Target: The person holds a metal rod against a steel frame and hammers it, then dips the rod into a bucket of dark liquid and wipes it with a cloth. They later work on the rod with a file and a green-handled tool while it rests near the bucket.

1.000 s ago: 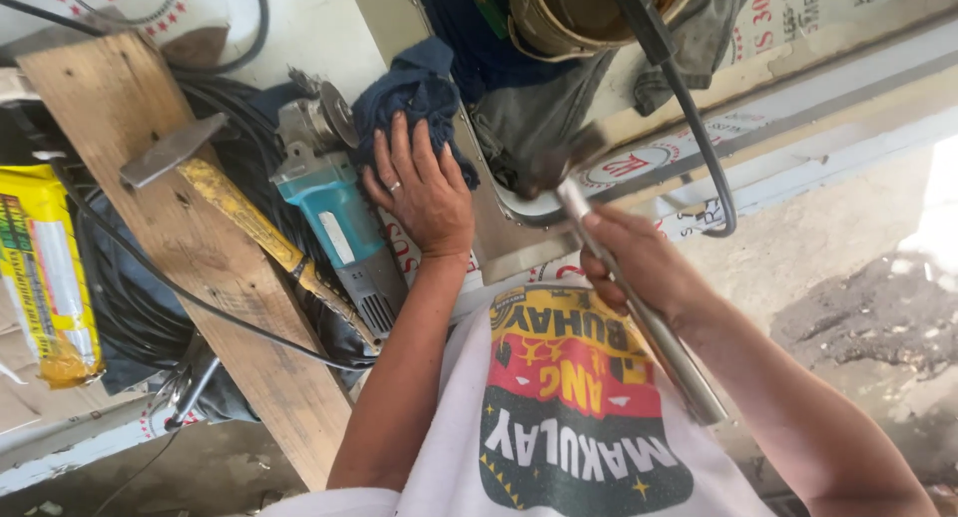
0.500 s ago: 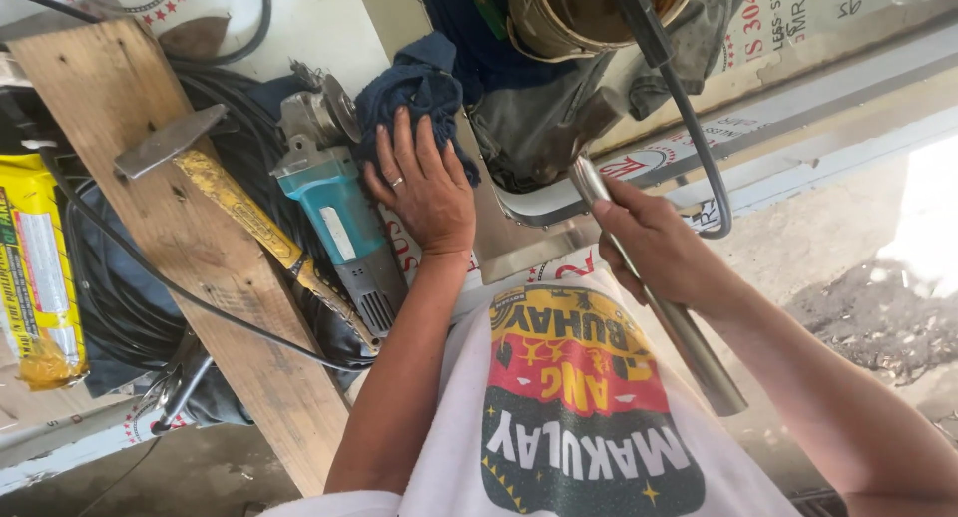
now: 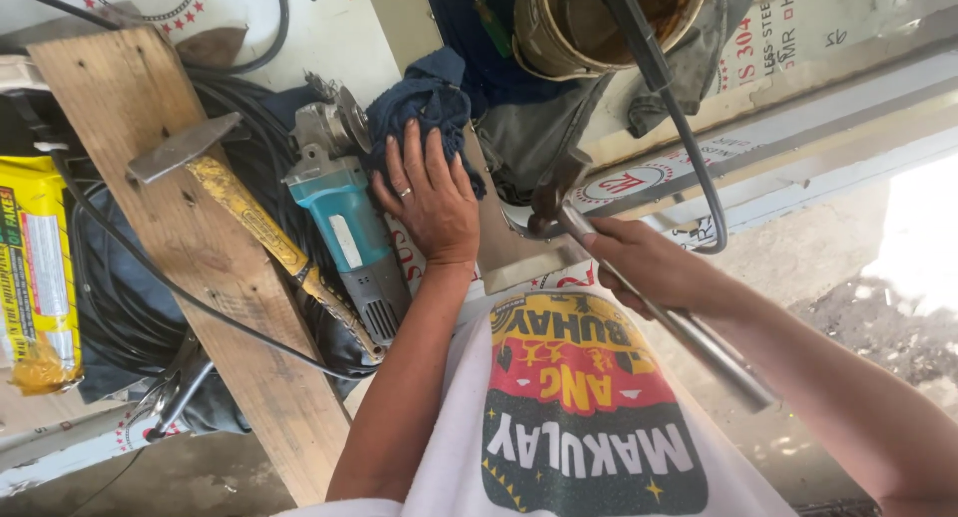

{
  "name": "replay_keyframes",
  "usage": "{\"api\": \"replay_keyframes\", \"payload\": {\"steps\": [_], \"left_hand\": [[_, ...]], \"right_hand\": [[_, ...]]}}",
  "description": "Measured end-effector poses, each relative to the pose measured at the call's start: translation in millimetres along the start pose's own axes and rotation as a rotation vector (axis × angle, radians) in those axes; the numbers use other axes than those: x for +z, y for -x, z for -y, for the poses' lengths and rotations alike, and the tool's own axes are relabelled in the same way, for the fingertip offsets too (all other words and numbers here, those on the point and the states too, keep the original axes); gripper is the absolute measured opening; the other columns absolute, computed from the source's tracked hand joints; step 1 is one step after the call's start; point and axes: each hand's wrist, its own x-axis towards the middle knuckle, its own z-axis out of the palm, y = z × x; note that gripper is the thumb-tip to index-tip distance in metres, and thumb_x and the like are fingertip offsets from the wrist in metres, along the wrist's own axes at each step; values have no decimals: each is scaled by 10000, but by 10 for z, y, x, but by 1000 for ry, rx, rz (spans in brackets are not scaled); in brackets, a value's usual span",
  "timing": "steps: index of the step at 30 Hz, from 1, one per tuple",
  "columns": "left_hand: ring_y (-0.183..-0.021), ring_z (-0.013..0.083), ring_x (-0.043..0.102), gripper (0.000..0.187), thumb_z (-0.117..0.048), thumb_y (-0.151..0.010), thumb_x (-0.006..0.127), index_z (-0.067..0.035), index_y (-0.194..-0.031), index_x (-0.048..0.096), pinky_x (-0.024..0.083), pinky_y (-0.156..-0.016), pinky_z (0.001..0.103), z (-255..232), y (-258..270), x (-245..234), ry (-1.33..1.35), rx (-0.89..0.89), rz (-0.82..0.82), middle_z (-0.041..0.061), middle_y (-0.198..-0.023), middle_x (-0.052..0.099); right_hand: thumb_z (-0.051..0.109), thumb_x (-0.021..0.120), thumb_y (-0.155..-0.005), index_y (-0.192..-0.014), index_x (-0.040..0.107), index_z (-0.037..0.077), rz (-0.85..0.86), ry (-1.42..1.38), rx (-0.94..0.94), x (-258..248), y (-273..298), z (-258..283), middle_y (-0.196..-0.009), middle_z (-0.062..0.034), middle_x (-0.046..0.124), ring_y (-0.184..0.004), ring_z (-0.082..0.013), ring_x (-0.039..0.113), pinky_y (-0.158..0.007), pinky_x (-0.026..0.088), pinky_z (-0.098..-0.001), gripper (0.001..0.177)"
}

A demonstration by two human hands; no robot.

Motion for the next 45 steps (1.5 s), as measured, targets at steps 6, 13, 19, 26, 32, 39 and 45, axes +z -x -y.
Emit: {"api": "replay_keyframes", "payload": {"steps": [6, 13, 19, 26, 32, 39, 45], "left_hand": [[-1535, 312, 343, 395, -329, -1137, 493, -126, -1473, 536, 217, -1249, 574, 9, -4, -22, 12, -1, 16, 71, -1622, 432], [-1528, 310, 349, 397, -328, -1129, 499, -129, -1469, 540, 222, -1244, 578, -7, -30, 15, 0, 1, -2, 66, -1614, 441], [-1528, 317, 352, 390, -320, -1138, 513, -124, -1474, 539, 231, -1239, 569, -10, -45, 14, 18, 32, -32, 74, -1618, 439], [-1522, 319, 360, 377, -308, -1128, 530, -129, -1460, 543, 237, -1233, 574, 39, 11, -12, -2, 21, -22, 68, -1613, 446], [-1523, 319, 350, 387, -329, -1121, 517, -137, -1456, 543, 219, -1237, 580, 18, 4, -1, 17, -3, -6, 68, -1606, 442], [-1528, 309, 344, 395, -345, -1133, 487, -143, -1469, 529, 216, -1245, 581, 29, 5, 38, -10, 19, -27, 53, -1612, 436], [-1526, 308, 345, 393, -344, -1129, 494, -140, -1462, 536, 224, -1241, 583, 31, 4, 59, -18, 32, -46, 56, -1608, 439]], "right_hand": [[322, 402, -1029, -1438, 466, 148, -155, -35, -121, -27, -31, -9, -567, -22, 510, -349, -118, 447, -305, 380, -301, 449], [366, 430, -1068, -1292, 569, 46, -53, 76, -34, -36, 59, -7, -517, -48, 467, -340, -151, 446, -311, 377, -327, 414], [324, 432, -1060, -1173, 568, -7, -43, 47, 4, -17, 92, -48, -575, -33, 491, -363, -146, 458, -331, 380, -320, 375], [336, 418, -1034, -1231, 548, 75, -147, 7, -87, 127, 77, -142, -568, -45, 503, -359, -141, 457, -331, 390, -307, 352], [234, 528, -1012, -1206, 591, 64, -62, -362, -159, 113, -134, -518, -688, -30, 543, -479, -106, 531, -393, 439, -279, 266], [250, 533, -1046, -1059, 600, 58, -71, -652, -222, 284, -317, -656, -729, 21, 478, -503, -52, 419, -382, 343, -236, 203], [277, 537, -1032, -1003, 530, 94, -91, -464, -111, 488, -317, -557, -690, 1, 493, -490, -73, 425, -384, 362, -258, 185]]}}
